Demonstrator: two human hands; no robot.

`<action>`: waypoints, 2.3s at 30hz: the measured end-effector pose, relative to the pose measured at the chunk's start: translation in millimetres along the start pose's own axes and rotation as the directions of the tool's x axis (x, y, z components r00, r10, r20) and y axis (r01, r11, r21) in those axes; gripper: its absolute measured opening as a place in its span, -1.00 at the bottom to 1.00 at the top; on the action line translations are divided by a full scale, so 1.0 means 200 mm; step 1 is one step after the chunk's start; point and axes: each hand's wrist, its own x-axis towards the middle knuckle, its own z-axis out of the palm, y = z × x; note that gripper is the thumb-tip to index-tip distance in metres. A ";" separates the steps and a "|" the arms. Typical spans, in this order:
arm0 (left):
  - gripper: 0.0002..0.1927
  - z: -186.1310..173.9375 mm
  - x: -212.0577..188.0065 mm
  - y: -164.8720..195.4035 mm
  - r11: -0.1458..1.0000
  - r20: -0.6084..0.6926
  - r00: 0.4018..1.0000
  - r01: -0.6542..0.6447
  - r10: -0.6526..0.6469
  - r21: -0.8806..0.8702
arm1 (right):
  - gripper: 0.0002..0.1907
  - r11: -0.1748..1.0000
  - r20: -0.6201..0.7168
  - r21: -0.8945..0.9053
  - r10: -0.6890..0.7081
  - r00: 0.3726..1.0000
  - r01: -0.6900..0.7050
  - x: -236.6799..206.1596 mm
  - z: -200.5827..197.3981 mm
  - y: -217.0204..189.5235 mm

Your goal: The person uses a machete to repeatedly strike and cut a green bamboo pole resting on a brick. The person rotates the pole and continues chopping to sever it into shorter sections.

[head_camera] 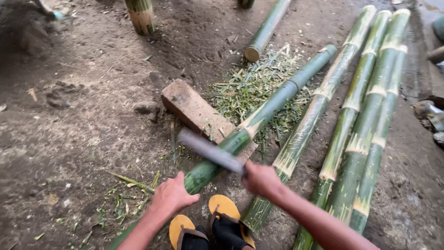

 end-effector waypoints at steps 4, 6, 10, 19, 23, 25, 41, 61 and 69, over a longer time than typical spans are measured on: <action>-0.27 0.06 -0.04 0.01 0.999 -0.074 0.996 -0.040 0.043 0.037 | -0.80 0.992 -0.024 -0.030 0.124 0.992 -0.125 0.03 -0.02 0.08; -0.28 0.05 -0.05 0.03 0.997 -0.119 0.991 -0.059 0.064 0.043 | -0.76 0.956 -0.207 -0.004 0.285 0.936 -0.293 0.15 -0.24 0.27; -0.33 0.02 -0.07 0.06 0.998 -0.067 0.997 -0.039 0.042 0.050 | -0.71 0.904 0.009 -0.016 0.427 0.904 -0.427 0.17 -0.40 0.33; -0.43 0.10 -0.07 0.02 0.998 -0.063 0.996 -0.055 0.057 0.036 | -0.77 0.977 -0.097 -0.051 0.204 0.974 -0.209 0.10 -0.14 0.18; -0.36 0.09 -0.07 0.01 0.995 -0.142 0.986 -0.073 0.081 0.061 | -0.67 0.867 -0.115 -0.102 0.477 0.872 -0.488 0.27 -0.41 0.55; -0.24 0.05 -0.04 0.00 0.996 -0.059 0.996 -0.055 0.060 0.074 | -0.58 0.874 -0.150 -0.119 0.453 0.879 -0.471 0.26 -0.39 0.58; -0.16 -0.05 0.64 0.29 0.957 -0.289 0.913 -0.284 0.287 0.054 | -0.60 0.918 -0.280 0.313 0.332 0.901 -0.241 0.05 0.04 0.10; -0.20 0.09 -0.03 -1.03 0.942 -0.144 0.931 0.332 -0.334 -0.043 | -0.46 0.992 -0.167 0.111 0.070 0.983 -0.051 0.16 0.08 -0.21; -0.03 0.01 0.19 -0.71 0.996 -0.232 0.969 0.085 -0.084 -0.004 | -0.46 0.994 -0.202 0.095 0.078 0.976 -0.060 0.10 0.12 -0.17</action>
